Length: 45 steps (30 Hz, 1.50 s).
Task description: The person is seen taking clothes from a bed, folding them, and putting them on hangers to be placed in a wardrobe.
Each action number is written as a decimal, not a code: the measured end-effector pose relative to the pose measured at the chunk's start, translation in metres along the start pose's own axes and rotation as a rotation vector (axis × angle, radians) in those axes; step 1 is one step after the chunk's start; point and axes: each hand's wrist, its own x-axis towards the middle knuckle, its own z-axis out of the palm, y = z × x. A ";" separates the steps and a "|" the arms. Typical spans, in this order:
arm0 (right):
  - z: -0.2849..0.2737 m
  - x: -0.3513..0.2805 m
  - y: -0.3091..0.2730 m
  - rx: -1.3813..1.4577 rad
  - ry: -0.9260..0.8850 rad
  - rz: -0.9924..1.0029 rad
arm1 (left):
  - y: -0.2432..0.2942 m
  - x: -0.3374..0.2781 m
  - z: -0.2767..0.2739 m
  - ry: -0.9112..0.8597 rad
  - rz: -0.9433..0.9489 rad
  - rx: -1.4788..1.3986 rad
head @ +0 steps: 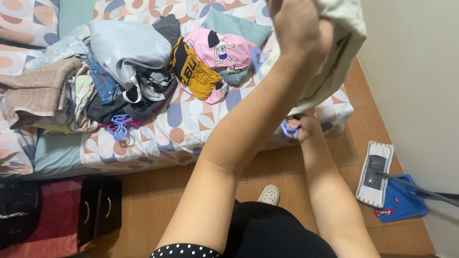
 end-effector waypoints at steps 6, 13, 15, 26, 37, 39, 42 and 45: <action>0.042 -0.066 -0.047 0.275 0.098 -0.240 | 0.044 -0.017 -0.037 -0.011 0.020 -0.086; 0.036 -0.073 -0.073 -0.408 0.335 -0.475 | 0.047 -0.003 -0.085 -0.141 0.019 -0.018; 0.029 -0.067 -0.073 -0.501 0.297 -0.367 | 0.040 -0.001 -0.087 -0.108 0.030 0.013; -0.019 -0.023 -0.061 -0.346 0.254 -0.271 | 0.022 -0.027 -0.070 -0.066 0.025 0.131; -0.036 -0.011 -0.070 -0.119 0.414 -0.575 | 0.021 -0.053 -0.086 0.017 0.091 0.119; -0.038 -0.010 -0.074 0.050 0.401 -0.551 | 0.025 -0.056 -0.090 -0.007 0.121 0.149; -0.031 -0.017 -0.085 0.009 0.427 -0.623 | 0.029 -0.058 -0.091 -0.088 0.097 0.152; -0.108 0.034 -0.073 0.237 0.261 -0.456 | 0.030 -0.066 -0.095 0.026 0.078 0.194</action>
